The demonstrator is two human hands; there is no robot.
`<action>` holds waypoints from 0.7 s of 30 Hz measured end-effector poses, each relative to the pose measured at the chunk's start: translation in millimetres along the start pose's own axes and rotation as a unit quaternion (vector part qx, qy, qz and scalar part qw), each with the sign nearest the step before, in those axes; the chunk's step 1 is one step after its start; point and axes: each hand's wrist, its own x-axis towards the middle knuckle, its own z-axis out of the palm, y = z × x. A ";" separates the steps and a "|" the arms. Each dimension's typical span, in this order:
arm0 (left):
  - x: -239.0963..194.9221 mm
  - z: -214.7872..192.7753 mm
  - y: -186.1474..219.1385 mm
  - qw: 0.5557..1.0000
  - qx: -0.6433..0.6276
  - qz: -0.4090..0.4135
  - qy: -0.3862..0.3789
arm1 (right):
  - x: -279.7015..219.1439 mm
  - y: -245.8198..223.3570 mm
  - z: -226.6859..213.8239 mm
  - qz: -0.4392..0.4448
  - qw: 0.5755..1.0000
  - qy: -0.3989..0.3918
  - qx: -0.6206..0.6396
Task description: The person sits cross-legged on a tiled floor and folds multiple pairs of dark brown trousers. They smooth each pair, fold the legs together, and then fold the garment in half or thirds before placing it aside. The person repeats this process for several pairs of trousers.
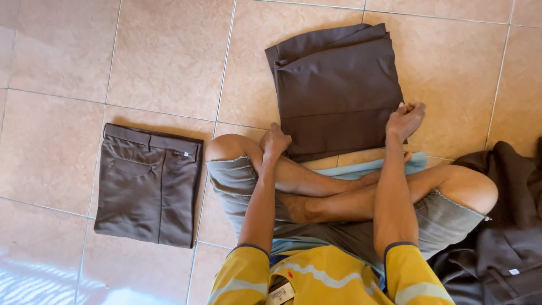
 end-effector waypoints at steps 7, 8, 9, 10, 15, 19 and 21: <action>-5.3 -16.9 13.8 0.994 -0.099 -0.026 -0.049 | -79.4 -99.7 -54.6 0.060 0.943 -0.273 -0.179; 1.9 -6.1 9.9 0.995 -0.073 -0.022 -0.056 | -82.2 -101.8 -48.5 0.057 0.933 -0.300 -0.191; 8.0 2.6 2.7 0.997 -0.044 -0.018 -0.064 | -89.4 -103.8 -42.2 0.058 0.921 -0.329 -0.202; 3.7 14.3 8.2 0.997 -0.042 -0.021 -0.065 | -75.8 -102.7 -40.5 0.060 0.919 -0.332 -0.202; -58.9 -2.0 67.0 0.949 -0.103 0.068 -0.289 | -43.9 -93.1 -34.8 -0.048 0.940 -0.239 -0.240; -39.2 -2.2 54.4 0.924 -0.173 0.029 -0.340 | -111.5 -100.6 -39.6 -0.193 0.952 -0.220 -0.094; -14.5 -5.6 31.4 0.970 -0.188 0.045 -0.148 | -158.1 -111.6 -46.7 -0.224 0.922 -0.314 -0.015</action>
